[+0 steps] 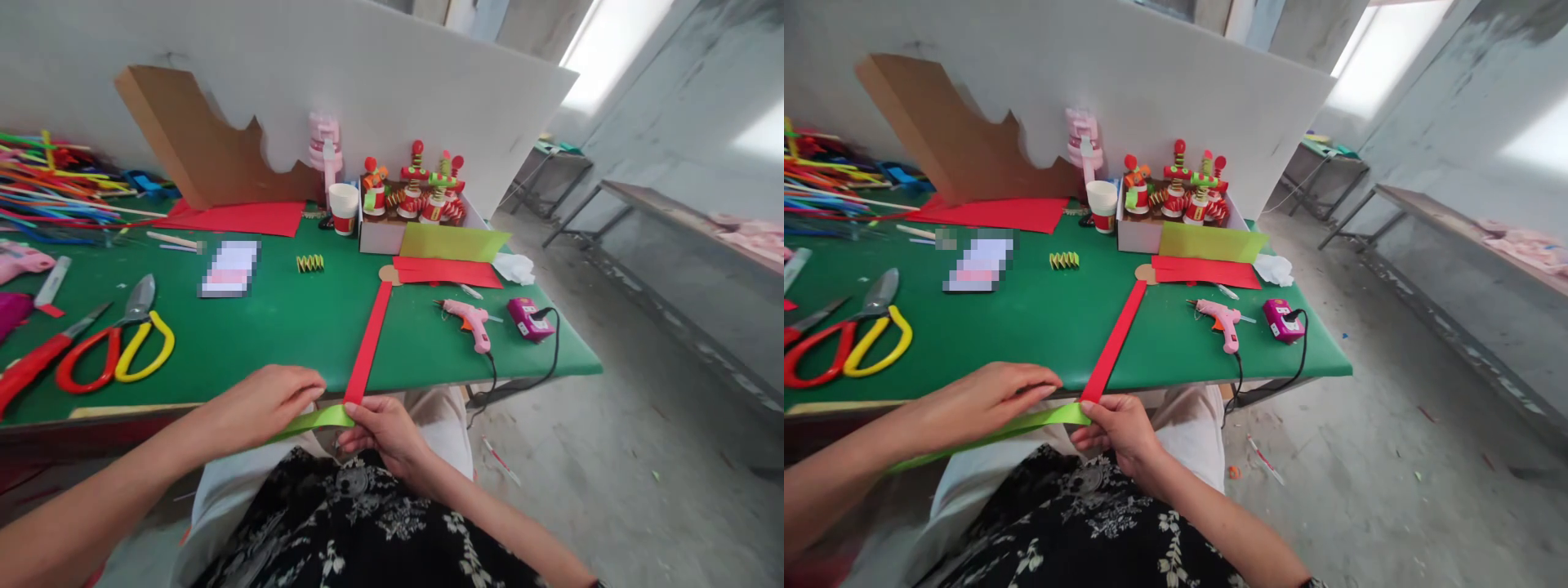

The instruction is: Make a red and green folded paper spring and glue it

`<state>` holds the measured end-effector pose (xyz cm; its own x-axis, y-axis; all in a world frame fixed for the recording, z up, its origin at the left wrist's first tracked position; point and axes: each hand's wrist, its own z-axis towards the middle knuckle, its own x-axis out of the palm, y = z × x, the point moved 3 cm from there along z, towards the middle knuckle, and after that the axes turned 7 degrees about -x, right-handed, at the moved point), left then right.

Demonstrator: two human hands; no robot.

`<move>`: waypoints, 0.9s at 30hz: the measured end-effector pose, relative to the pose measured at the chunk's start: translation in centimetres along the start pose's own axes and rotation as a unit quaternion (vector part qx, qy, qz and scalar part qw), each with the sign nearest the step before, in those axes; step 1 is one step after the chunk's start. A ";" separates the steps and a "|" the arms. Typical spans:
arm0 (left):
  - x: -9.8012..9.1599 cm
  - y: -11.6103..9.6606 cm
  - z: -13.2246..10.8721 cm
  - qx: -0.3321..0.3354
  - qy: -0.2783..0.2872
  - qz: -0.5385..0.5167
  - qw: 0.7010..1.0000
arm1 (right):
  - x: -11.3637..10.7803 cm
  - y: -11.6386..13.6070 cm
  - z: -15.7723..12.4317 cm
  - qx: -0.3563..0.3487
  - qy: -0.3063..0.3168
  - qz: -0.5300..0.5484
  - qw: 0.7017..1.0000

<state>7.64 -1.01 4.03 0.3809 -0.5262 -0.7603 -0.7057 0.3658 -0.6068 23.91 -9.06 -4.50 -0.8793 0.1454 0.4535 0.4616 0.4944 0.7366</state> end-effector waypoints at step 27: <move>-13.1 -9.0 -0.4 0.050 -0.230 -0.062 0.970 | 10.0 15.4 -2.6 -0.256 0.154 -0.103 0.949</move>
<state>8.80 2.30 19.56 0.7017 -0.1817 -0.6889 -0.5845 0.4060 -0.7025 22.50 -2.24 12.73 -0.9178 -0.2052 0.3399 0.3488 -0.0080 0.9372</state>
